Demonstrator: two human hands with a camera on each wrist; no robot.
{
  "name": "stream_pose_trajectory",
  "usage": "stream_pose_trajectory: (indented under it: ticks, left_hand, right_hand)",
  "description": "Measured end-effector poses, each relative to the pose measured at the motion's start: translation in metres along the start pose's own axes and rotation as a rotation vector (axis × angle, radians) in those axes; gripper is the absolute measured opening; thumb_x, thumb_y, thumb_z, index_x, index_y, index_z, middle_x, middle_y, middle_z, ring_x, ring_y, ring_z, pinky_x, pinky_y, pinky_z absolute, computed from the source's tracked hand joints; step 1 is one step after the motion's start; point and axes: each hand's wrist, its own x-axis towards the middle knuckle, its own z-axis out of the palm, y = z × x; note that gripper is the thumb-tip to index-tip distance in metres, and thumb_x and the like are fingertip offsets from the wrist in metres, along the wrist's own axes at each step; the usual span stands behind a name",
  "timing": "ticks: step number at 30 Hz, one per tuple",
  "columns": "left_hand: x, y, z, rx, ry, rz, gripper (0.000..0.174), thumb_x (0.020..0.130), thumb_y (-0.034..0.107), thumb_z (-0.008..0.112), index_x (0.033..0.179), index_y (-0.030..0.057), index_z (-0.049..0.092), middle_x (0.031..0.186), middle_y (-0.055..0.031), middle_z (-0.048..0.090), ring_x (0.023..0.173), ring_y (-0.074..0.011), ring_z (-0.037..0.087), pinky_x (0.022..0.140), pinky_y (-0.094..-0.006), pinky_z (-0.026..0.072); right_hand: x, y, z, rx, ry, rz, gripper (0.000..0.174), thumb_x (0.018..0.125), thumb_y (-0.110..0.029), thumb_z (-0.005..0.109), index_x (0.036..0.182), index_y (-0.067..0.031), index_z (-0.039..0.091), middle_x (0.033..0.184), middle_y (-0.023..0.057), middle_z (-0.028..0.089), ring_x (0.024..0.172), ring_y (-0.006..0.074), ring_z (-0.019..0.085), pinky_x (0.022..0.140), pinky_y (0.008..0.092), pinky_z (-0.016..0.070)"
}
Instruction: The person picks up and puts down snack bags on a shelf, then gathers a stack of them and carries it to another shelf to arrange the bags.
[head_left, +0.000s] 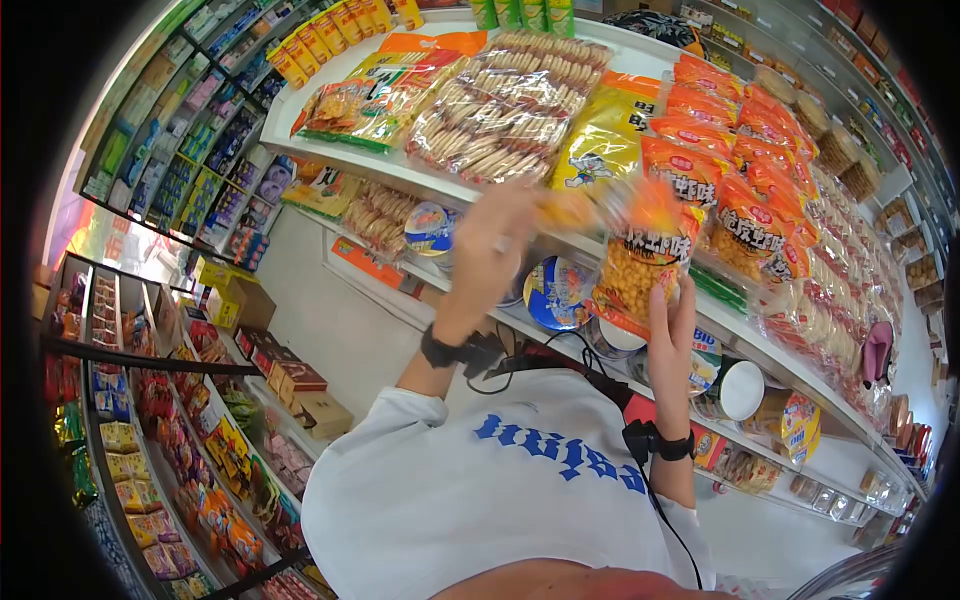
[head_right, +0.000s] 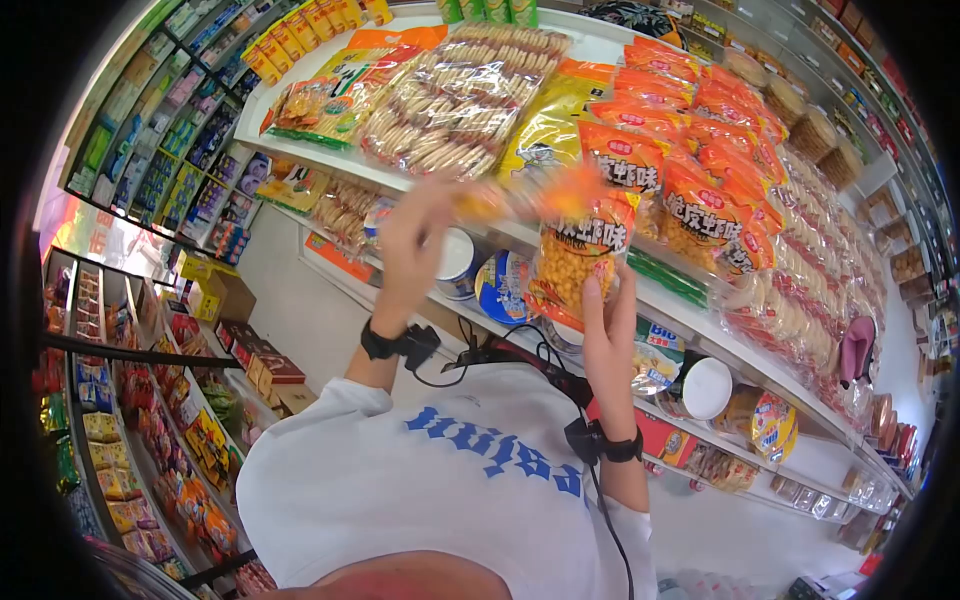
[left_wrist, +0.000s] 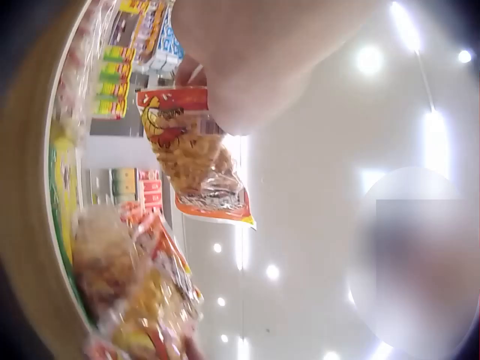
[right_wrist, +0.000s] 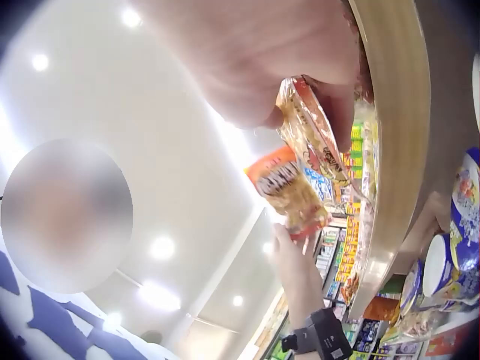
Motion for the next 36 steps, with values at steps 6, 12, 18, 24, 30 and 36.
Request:
stream_pose_trajectory:
  ticks: [6, 12, 18, 24, 30, 36]
  left_hand:
    - [-0.017, 0.040, 0.011, -0.298, -0.453, 0.107, 0.033, 0.088, 0.007, 0.071, 0.121, 0.0057, 0.070, 0.128, -0.0144, 0.058, 0.123, -0.0313, 0.055, 0.102, -0.0400, 0.0473]
    - [-0.032, 0.035, 0.028, -0.280, -0.352, -0.024, 0.055, 0.082, 0.018, 0.082, 0.129, 0.0048, 0.059, 0.124, -0.0137, 0.057, 0.115, -0.0274, 0.056, 0.094, -0.0369, 0.0493]
    - [-0.031, 0.045, 0.027, -0.333, -0.384, -0.378, 0.072, 0.082, 0.024, 0.083, 0.140, 0.0035, 0.046, 0.118, -0.0134, 0.057, 0.104, -0.0264, 0.061, 0.087, -0.0347, 0.0502]
    - [-0.037, 0.042, 0.034, -0.353, -0.360, -0.367, 0.074, 0.083, 0.021, 0.083, 0.142, 0.0007, 0.045, 0.121, -0.0116, 0.058, 0.108, -0.0200, 0.058, 0.090, -0.0328, 0.0486]
    - [-0.031, 0.022, 0.028, -0.857, -0.251, -0.488, 0.074, 0.089, 0.017, 0.079, 0.147, -0.0013, 0.037, 0.140, -0.0138, 0.053, 0.130, -0.0187, 0.052, 0.105, -0.0320, 0.0451]
    - [-0.025, 0.037, 0.030, -1.064, -0.278, -0.719, 0.056, 0.104, 0.016, 0.059, 0.151, -0.0012, 0.033, 0.141, -0.0103, 0.054, 0.125, -0.0126, 0.054, 0.105, -0.0302, 0.0457]
  right_hand:
    - [0.003, 0.099, -0.020, -0.034, -0.159, -0.072, 0.048, 0.106, -0.037, 0.047, 0.139, -0.0032, 0.047, 0.138, 0.0152, 0.055, 0.124, 0.0303, 0.056, 0.102, 0.0449, 0.0456]
    - [-0.012, 0.061, -0.007, 0.498, -0.261, -0.101, 0.078, 0.102, -0.062, 0.037, 0.153, -0.0037, 0.031, 0.153, 0.0168, 0.042, 0.140, 0.0304, 0.044, 0.115, 0.0493, 0.0352]
    - [-0.010, 0.003, 0.010, 0.210, -0.367, -0.333, 0.080, 0.100, -0.041, 0.060, 0.156, 0.0006, 0.021, 0.151, 0.0183, 0.040, 0.141, 0.0286, 0.041, 0.116, 0.0426, 0.0331]
    - [-0.007, -0.001, 0.017, 0.003, -0.155, -0.263, 0.059, 0.099, -0.013, 0.063, 0.148, 0.0042, 0.035, 0.130, 0.0160, 0.059, 0.114, 0.0192, 0.061, 0.094, 0.0308, 0.0490]
    - [-0.010, 0.002, -0.001, -0.095, -0.311, -0.184, 0.053, 0.098, -0.011, 0.062, 0.144, 0.0048, 0.043, 0.121, 0.0136, 0.066, 0.102, 0.0164, 0.063, 0.092, 0.0305, 0.0481]
    - [-0.015, -0.015, 0.012, 0.019, -0.395, -0.185, 0.073, 0.090, -0.010, 0.073, 0.149, 0.0039, 0.033, 0.136, 0.0155, 0.058, 0.121, 0.0238, 0.062, 0.106, 0.0380, 0.0470]
